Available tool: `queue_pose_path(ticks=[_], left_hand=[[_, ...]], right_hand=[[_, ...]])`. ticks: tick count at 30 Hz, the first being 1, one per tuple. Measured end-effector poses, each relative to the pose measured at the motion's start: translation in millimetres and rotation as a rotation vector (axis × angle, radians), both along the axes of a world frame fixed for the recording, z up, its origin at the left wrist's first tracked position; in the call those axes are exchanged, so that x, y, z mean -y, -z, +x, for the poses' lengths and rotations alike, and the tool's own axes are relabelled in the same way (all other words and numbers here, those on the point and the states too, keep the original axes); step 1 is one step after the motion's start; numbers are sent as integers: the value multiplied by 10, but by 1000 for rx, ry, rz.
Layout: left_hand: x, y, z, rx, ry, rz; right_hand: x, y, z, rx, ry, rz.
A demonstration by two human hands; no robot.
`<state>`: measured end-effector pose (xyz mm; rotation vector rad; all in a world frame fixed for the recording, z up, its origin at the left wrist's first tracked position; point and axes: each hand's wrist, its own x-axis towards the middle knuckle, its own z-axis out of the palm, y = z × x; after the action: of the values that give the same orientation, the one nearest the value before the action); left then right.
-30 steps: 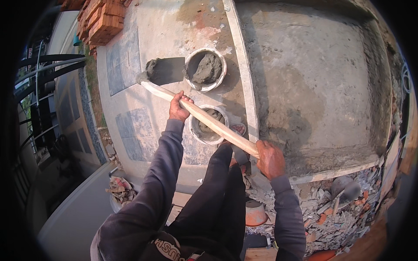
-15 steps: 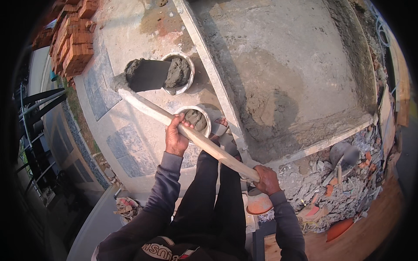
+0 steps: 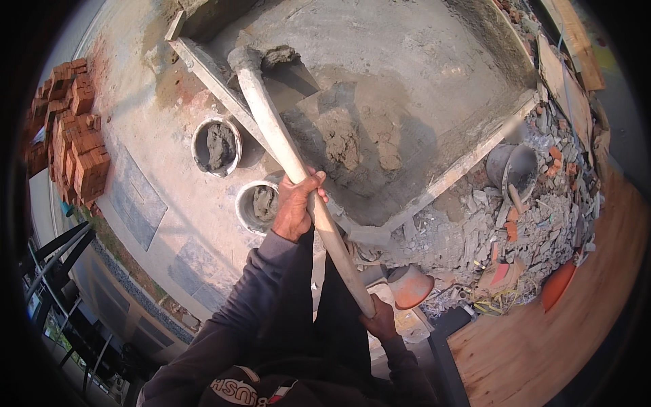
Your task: The person walks to a construction site and uses a shovel to scoop wet cement from a wooden mixing tray into two white buckets. They then use a trowel to scrape remaining cement from the shovel into the buckets.
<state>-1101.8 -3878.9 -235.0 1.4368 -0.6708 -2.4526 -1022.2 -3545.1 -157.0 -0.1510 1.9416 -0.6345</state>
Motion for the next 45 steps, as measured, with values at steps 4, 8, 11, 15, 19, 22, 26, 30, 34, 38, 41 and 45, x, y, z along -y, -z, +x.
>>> queue_pose_path(ticks=[4, 8, 11, 15, 19, 22, 26, 30, 34, 38, 41, 45], left_hand=[[-137, 377, -427, 12, 150, -44], [-429, 792, -465, 82, 284, -34], [-494, 1013, -413, 200, 478, 33], [-699, 1198, -133, 371, 662, 122], [-1019, 1241, 127, 321, 708, 100], [-1127, 1250, 197, 386, 903, -56], [-1387, 997, 160, 392, 1055, -69], [-1554, 1062, 366, 396, 1174, -297], [-1676, 842, 311, 369, 1172, -299], [-1755, 519, 175, 335, 1082, -272], [-1770, 294, 53, 245, 906, 57], [-1730, 3, -113, 166, 721, 331]], right_hand=[[312, 142, 87, 84, 250, -50], [784, 325, -2, 234, 493, -145], [1129, 423, -158, 382, 663, -192], [1261, 227, 36, 534, 840, -150], [1123, -2, 276, 601, 925, -137], [1185, -211, 329, 690, 1069, -170], [999, -345, 438, 714, 1185, -205], [960, -553, 529, 765, 1252, -269], [878, -797, 462, 798, 1341, -299], [813, -1117, 278, 789, 1329, -316], [761, -1456, 79, 785, 1293, -323], [726, -1884, -213, 758, 1212, -304]])
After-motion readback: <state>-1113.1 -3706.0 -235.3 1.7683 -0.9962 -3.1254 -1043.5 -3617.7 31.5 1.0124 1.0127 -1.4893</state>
